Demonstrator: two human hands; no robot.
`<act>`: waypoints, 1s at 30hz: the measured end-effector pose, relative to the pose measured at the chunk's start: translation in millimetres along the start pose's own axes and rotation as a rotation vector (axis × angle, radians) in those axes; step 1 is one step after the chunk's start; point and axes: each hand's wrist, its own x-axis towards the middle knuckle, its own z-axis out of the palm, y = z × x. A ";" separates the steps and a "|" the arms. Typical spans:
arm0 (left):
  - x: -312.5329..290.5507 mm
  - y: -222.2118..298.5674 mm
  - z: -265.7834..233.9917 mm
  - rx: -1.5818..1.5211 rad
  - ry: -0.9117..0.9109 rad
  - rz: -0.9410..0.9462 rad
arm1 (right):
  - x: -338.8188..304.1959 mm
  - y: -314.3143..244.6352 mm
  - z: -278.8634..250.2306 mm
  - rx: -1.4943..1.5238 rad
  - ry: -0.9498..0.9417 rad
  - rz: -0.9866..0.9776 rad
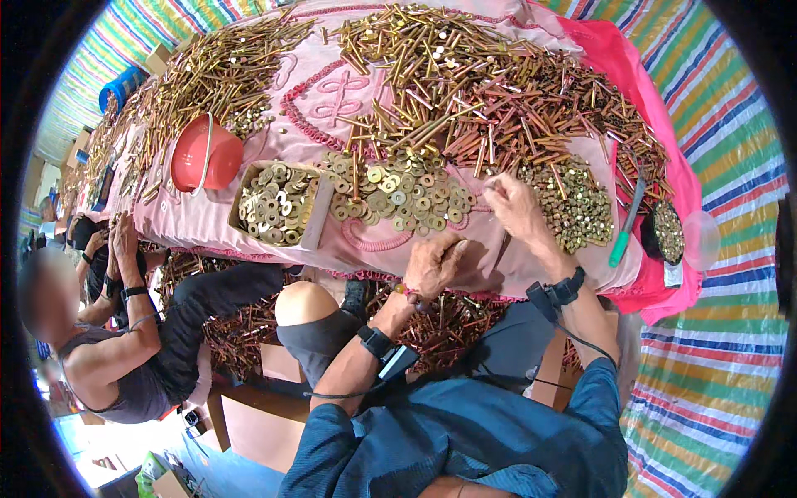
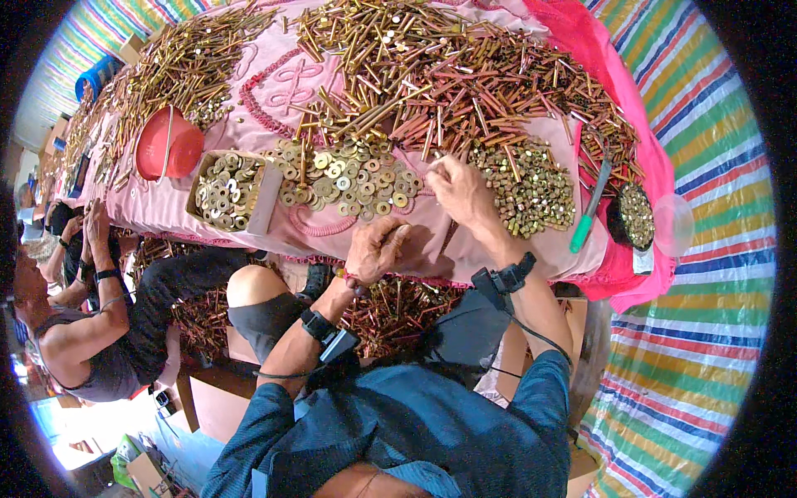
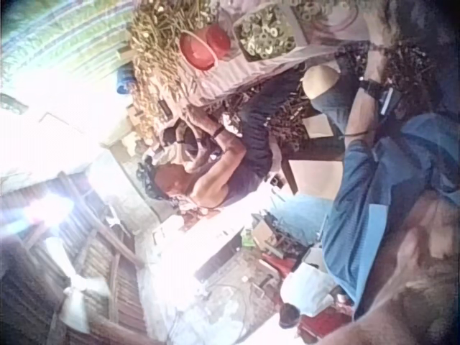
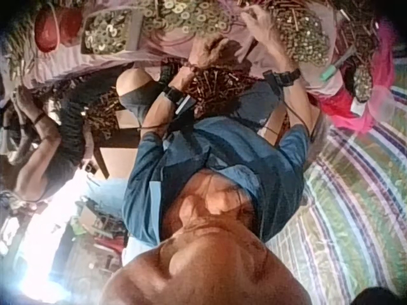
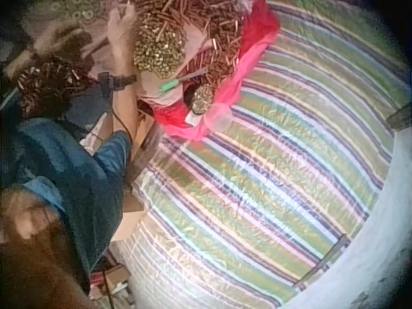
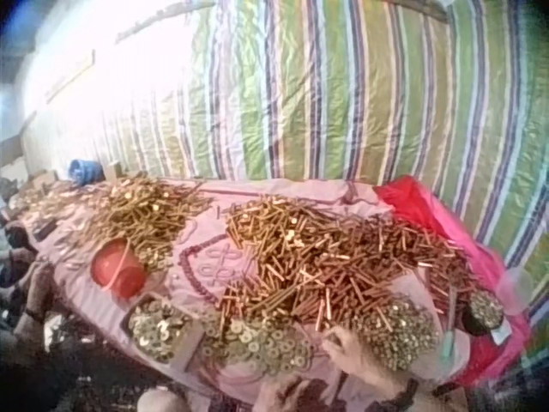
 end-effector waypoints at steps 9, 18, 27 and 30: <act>0.0 3.3 -1.1 0.004 0.005 -0.020 | -4.7 -34.0 4.0 -0.415 -0.183 0.076; 16.4 16.0 -10.7 -0.137 0.073 -0.190 | -0.7 1.3 13.3 -0.253 -0.087 -0.102; 80.1 -54.5 -21.4 0.390 0.341 -0.054 | -2.2 18.2 33.5 -0.152 0.028 -0.182; 89.3 -50.7 -14.5 0.453 0.304 -0.068 | -5.5 27.2 34.6 -0.263 0.137 -0.242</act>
